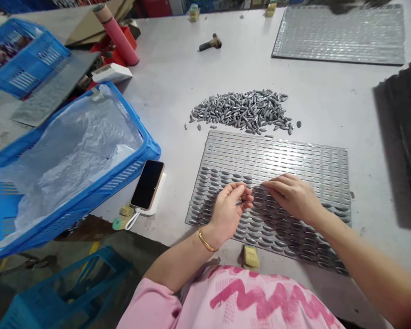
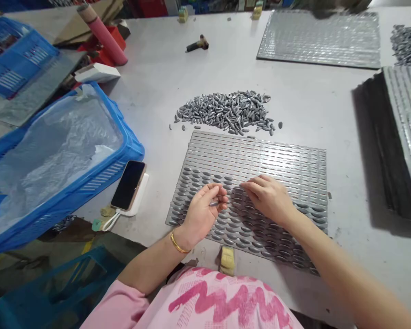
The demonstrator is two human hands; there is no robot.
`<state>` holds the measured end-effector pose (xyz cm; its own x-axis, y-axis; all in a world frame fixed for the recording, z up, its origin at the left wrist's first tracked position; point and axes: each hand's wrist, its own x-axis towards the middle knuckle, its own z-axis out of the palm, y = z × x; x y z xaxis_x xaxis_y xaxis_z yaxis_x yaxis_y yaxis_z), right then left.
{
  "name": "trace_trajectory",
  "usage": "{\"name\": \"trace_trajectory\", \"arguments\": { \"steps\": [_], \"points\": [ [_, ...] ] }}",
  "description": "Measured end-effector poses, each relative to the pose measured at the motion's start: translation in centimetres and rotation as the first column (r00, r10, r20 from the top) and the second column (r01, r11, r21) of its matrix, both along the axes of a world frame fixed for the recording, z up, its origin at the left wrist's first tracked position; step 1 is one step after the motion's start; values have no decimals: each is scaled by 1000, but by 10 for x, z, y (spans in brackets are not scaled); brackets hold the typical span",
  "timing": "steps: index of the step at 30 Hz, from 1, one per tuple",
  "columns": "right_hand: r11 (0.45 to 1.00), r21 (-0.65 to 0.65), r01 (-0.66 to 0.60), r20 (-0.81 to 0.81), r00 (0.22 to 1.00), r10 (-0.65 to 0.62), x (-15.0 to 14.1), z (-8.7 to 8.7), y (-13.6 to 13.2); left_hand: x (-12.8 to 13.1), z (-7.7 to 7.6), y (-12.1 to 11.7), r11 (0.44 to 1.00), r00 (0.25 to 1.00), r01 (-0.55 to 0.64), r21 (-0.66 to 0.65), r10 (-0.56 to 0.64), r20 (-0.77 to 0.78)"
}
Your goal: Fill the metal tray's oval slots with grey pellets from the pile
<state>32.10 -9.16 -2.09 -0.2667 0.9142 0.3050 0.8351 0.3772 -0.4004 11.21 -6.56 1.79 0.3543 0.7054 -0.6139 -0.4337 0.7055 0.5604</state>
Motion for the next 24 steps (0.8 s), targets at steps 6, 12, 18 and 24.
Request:
{"name": "trace_trajectory", "arguments": {
  "steps": [6, 12, 18, 24],
  "points": [
    [995, -29, -91, 158, 983, 95, 0, -9, 13, -12, 2, 4, 997, 998, -50, -56, 52, 22],
    [987, 0, -158, 318, 936, 150, -1, 0, 19, -9, -1, 0, 997, 997, -37, -64, 41, 62],
    [981, -58, -187, 346, 918, 195, 0, 3, 22, -5, 0, -1, 993, 992, -64, -98, 74, 101],
    [988, -43, -147, 165, 975, 152, -2, 9, 17, 0, 0, 6, 975, 981, -88, -206, 121, 153]
  ]
}}
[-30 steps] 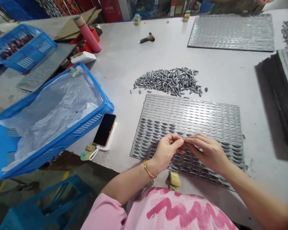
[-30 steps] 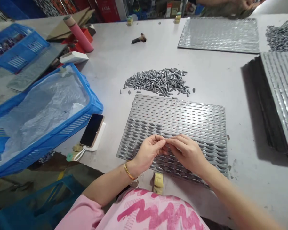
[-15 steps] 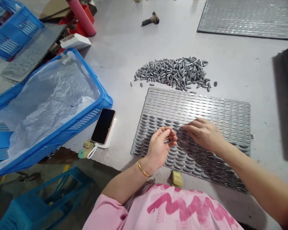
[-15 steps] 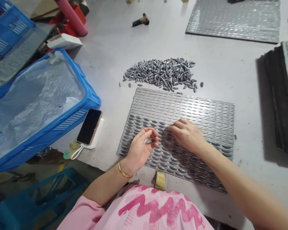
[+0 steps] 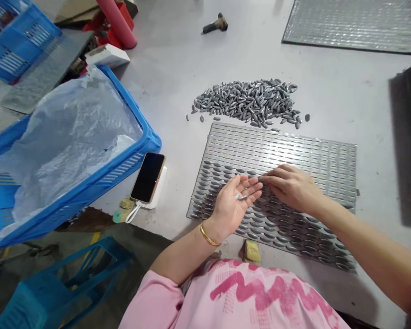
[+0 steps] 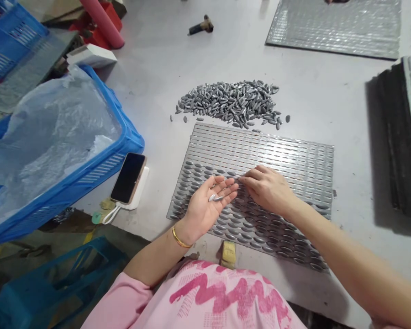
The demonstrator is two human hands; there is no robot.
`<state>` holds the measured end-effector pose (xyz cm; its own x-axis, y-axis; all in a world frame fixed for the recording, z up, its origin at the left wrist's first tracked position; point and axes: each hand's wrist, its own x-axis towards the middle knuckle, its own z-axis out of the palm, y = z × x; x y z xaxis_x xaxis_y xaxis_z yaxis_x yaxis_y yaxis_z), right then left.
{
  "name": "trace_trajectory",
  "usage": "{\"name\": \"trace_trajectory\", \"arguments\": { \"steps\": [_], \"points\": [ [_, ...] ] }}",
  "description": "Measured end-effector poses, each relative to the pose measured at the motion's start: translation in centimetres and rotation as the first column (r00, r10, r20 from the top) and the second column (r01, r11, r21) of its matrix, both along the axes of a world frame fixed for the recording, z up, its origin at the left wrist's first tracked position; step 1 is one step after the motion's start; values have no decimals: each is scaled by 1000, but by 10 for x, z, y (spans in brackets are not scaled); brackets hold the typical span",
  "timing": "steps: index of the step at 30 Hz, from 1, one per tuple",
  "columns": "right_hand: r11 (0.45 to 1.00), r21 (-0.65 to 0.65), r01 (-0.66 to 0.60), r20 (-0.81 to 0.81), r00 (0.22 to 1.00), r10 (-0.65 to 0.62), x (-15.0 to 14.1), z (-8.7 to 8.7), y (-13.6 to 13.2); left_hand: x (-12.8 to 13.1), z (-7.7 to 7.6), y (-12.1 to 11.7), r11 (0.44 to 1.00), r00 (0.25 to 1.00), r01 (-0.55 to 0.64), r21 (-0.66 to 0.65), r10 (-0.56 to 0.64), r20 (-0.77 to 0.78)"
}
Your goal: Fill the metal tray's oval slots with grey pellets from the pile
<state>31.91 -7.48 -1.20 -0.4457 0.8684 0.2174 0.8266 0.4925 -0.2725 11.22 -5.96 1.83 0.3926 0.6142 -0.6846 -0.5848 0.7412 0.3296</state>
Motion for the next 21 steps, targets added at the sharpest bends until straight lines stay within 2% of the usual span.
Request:
{"name": "trace_trajectory", "arguments": {
  "steps": [2, 6, 10, 15, 21],
  "points": [
    [999, 20, 27, -140, 990, -24, -12, 7, -7, 2, -1, 1, 1000, 999, -7, -17, 8, 47],
    [999, 8, -35, -330, 943, 36, -41, 19, -19, 6, -2, 1, 1000, 993, -5, -1, 5, 117],
    [999, -52, -1, -478, 878, -24, -47, 21, -25, 8, 1, -2, 998, 991, 45, 45, -51, 126],
    [978, -140, 155, -527, 824, -206, -32, 23, -35, 8, -1, -11, 970, 992, 125, 210, -128, 2],
    [941, -276, 194, -572, 754, -323, -30, 29, -44, 12, -12, -19, 938, 957, 286, 197, -291, -2]
  ]
}}
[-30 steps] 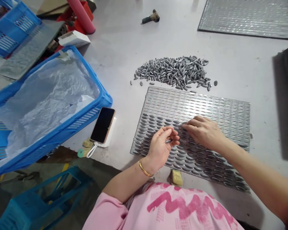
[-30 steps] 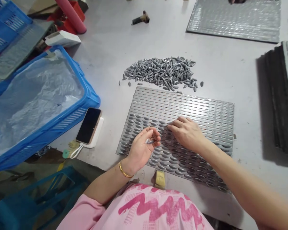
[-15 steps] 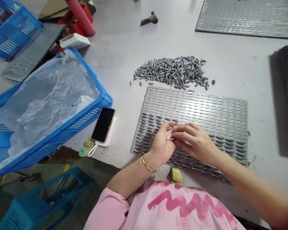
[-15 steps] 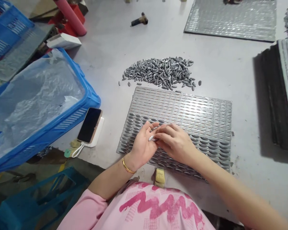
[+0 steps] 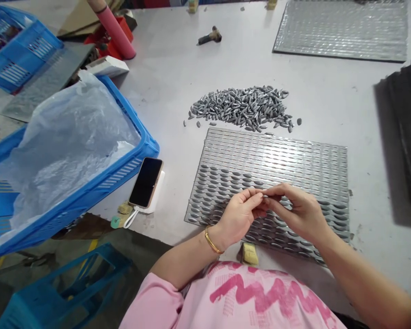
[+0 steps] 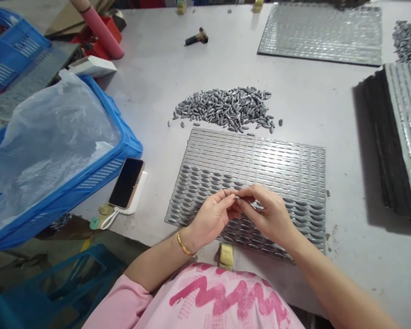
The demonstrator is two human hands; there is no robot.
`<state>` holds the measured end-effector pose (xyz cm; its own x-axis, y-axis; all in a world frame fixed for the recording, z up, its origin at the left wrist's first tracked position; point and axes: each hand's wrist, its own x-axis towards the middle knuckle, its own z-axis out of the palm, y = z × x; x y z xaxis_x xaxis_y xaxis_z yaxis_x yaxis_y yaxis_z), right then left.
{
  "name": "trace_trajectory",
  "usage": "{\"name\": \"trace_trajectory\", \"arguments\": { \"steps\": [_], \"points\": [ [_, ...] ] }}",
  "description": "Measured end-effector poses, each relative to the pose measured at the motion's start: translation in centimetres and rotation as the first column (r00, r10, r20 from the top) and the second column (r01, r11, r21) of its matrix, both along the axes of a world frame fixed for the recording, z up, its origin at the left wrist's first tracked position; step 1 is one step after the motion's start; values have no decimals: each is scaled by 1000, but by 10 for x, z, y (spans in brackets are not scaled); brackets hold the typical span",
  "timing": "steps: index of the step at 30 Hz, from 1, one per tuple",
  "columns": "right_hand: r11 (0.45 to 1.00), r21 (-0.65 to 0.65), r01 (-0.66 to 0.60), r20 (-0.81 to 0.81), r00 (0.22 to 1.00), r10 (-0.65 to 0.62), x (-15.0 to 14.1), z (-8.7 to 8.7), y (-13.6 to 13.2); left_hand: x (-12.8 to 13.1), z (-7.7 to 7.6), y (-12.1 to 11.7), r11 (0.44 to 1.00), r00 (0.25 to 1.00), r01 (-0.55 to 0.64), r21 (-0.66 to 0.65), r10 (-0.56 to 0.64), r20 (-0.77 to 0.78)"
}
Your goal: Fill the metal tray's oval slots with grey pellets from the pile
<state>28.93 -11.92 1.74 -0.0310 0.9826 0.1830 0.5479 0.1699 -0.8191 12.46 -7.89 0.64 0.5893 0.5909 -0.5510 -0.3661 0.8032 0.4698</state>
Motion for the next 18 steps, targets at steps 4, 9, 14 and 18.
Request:
{"name": "trace_trajectory", "arguments": {
  "steps": [4, 9, 14, 18],
  "points": [
    [999, -10, -36, 49, 998, 37, 3, 2, -2, 1, -2, 1, 997, 997, 55, 48, -53, -53],
    [986, 146, -83, 107, 992, 67, 11, 1, -4, 2, -4, 5, 985, 986, 147, 96, -138, -95],
    [948, 262, -183, 338, 937, 87, 25, -8, 6, 2, 2, 13, 993, 989, 119, 1, -118, -84],
    [979, 189, -77, 341, 940, 8, 36, -28, 29, -4, 11, 16, 998, 994, -1, -63, -6, -113]
  ]
}}
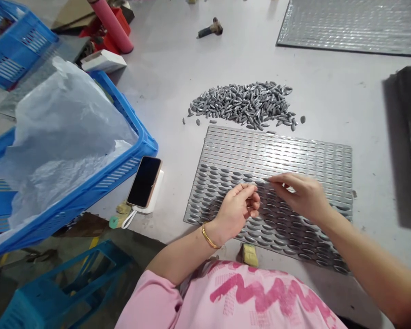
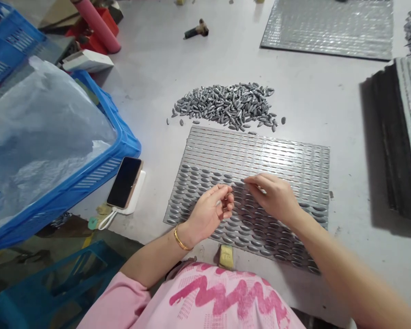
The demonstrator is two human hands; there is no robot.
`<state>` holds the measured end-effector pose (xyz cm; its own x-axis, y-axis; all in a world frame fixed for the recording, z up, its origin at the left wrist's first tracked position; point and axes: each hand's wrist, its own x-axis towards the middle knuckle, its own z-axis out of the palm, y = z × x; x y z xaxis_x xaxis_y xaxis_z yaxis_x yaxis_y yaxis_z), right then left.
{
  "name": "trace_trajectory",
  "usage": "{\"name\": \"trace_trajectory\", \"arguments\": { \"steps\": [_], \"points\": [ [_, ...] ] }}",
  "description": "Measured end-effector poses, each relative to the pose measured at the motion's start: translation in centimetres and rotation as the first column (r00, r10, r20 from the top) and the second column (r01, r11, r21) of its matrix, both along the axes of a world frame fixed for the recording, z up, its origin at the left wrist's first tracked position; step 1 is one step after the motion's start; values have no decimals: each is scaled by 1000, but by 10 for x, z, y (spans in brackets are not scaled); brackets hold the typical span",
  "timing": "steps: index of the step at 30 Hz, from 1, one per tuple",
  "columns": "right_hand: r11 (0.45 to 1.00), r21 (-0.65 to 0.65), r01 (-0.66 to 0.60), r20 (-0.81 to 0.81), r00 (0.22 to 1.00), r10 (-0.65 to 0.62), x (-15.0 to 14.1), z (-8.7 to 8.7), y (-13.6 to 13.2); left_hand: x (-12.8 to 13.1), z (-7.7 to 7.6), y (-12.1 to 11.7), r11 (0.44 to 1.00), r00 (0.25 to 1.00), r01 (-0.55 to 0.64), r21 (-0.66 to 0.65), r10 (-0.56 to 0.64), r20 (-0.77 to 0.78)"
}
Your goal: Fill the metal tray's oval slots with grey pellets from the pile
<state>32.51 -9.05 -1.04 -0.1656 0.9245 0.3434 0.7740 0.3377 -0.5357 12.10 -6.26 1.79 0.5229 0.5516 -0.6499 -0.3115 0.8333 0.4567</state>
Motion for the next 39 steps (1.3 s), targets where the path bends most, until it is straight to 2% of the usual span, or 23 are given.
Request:
{"name": "trace_trajectory", "arguments": {
  "steps": [4, 7, 13, 20, 28, 30, 33, 36, 39],
  "points": [
    [998, -53, -25, 92, 995, 30, 1, -20, 19, -5, 0, -2, 999, 1000, -28, -22, 28, -7],
    [997, -62, -44, 151, 987, 53, -2, -25, 23, -6, -3, -4, 999, 999, -39, -31, 39, -2],
    [992, -61, -107, 326, 938, 121, 4, -19, 25, -5, -2, -4, 998, 999, -49, -28, 49, -7],
    [984, -97, -152, 358, 917, 177, 6, -19, 28, -3, -5, -6, 998, 998, -63, -12, 63, -8],
    [972, -80, -221, 553, 801, 228, 2, -14, 28, 4, -7, -6, 998, 998, -62, -8, 62, 11],
    [965, -114, -238, 546, 796, 261, 6, -14, 33, 6, -6, -5, 997, 996, -83, -10, 83, 25],
    [957, -153, -247, 452, 843, 291, 13, -15, 39, 6, -4, -2, 989, 990, -135, -54, 137, 31],
    [975, -114, -192, 289, 932, 218, 12, -7, 35, 5, -2, 2, 976, 980, -182, -121, 190, 59],
    [985, -60, -159, 111, 980, 165, -4, 9, 19, 6, -1, 5, 967, 969, -202, -158, 220, 110]
  ]
}}
